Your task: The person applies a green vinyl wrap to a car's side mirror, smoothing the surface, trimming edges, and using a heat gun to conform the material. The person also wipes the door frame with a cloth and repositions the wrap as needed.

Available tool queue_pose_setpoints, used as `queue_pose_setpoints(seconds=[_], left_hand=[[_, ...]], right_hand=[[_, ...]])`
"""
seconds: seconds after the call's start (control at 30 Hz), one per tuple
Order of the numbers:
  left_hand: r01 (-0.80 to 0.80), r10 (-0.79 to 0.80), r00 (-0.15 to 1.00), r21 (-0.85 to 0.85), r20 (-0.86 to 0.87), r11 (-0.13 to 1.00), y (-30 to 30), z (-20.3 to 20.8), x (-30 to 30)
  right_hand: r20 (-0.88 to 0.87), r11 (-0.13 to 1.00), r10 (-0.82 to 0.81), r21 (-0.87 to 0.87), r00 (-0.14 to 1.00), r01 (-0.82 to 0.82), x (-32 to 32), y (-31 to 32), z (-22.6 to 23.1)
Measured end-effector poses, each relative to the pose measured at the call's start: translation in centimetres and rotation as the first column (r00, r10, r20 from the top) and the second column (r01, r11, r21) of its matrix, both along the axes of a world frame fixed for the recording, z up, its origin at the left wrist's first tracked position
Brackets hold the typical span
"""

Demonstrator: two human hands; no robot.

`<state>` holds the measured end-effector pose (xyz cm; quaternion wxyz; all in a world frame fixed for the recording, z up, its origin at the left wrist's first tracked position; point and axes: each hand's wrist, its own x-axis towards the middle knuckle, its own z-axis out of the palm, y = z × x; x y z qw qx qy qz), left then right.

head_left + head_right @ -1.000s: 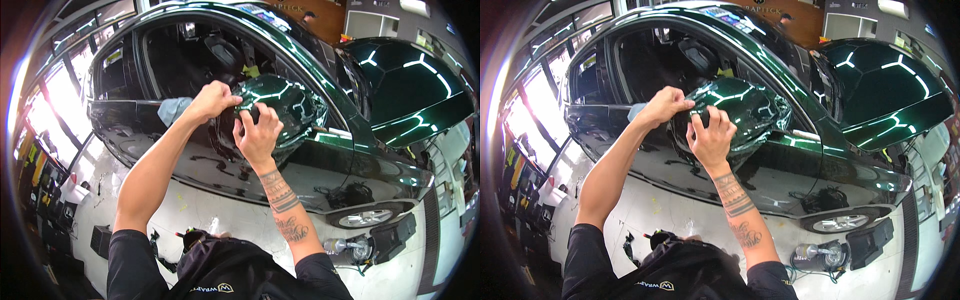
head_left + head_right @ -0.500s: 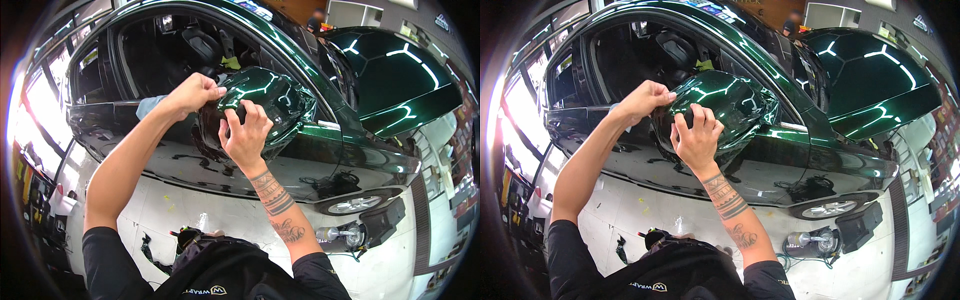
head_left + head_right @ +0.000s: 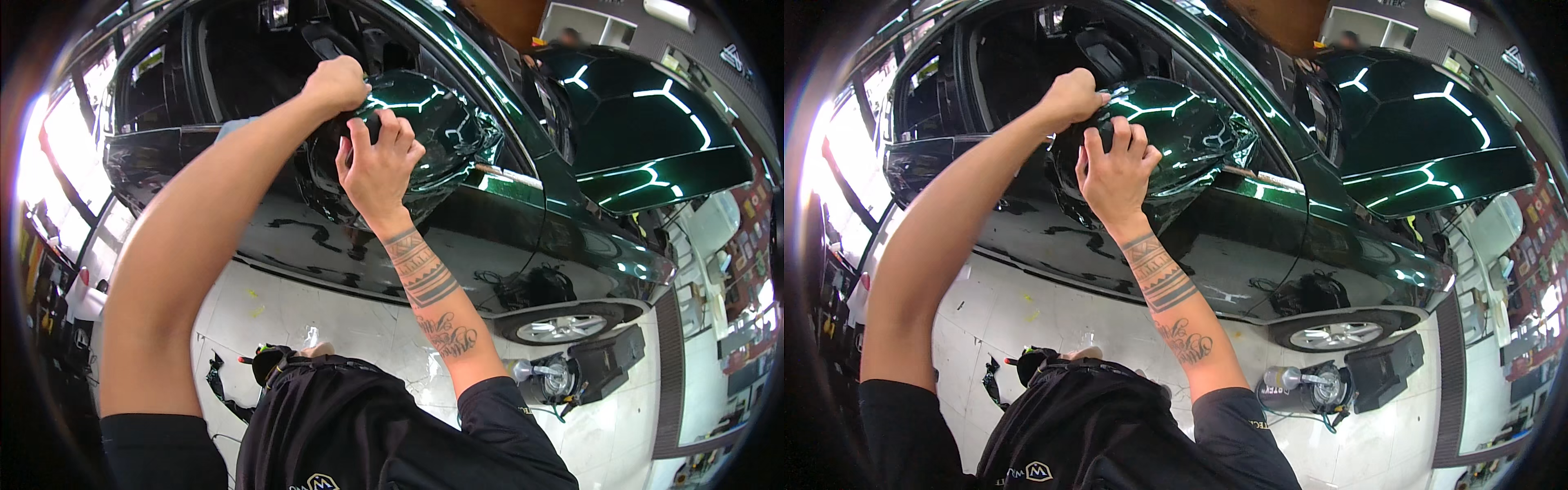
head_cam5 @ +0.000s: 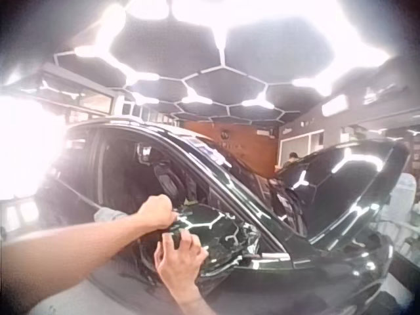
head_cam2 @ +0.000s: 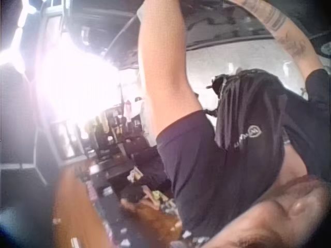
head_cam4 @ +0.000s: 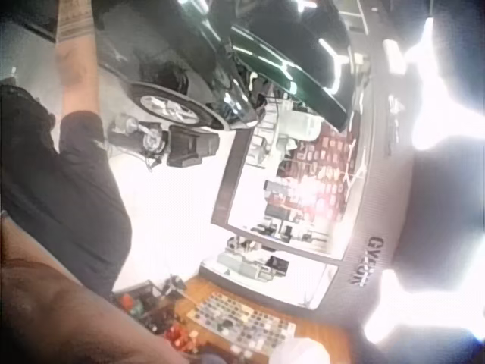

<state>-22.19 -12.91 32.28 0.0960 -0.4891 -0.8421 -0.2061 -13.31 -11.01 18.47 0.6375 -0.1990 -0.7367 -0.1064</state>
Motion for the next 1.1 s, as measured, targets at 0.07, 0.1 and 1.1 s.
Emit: queue_pose_setpoints(seconds=[0.07, 0.1, 1.1], left_hand=[[-0.119, 0.116, 0.986, 0.011, 0.123, 0.993, 1.2, -0.1, 0.3], [-0.218, 0.203, 0.957, 0.053, 0.207, 0.974, 1.8, -0.3, 0.6], [0.292, -0.352, 0.92, 0.298, 0.171, 0.909, 2.5, -0.9, -4.8]], right_hand=[[0.003, 1.0, -0.006, 0.002, 1.0, 0.006, 0.1, 0.3, -0.2], [0.002, 1.0, 0.005, -0.005, 1.0, -0.005, 0.0, 0.2, -0.2], [0.011, 0.996, 0.089, -0.002, 0.996, -0.089, 0.4, 1.2, 0.1]])
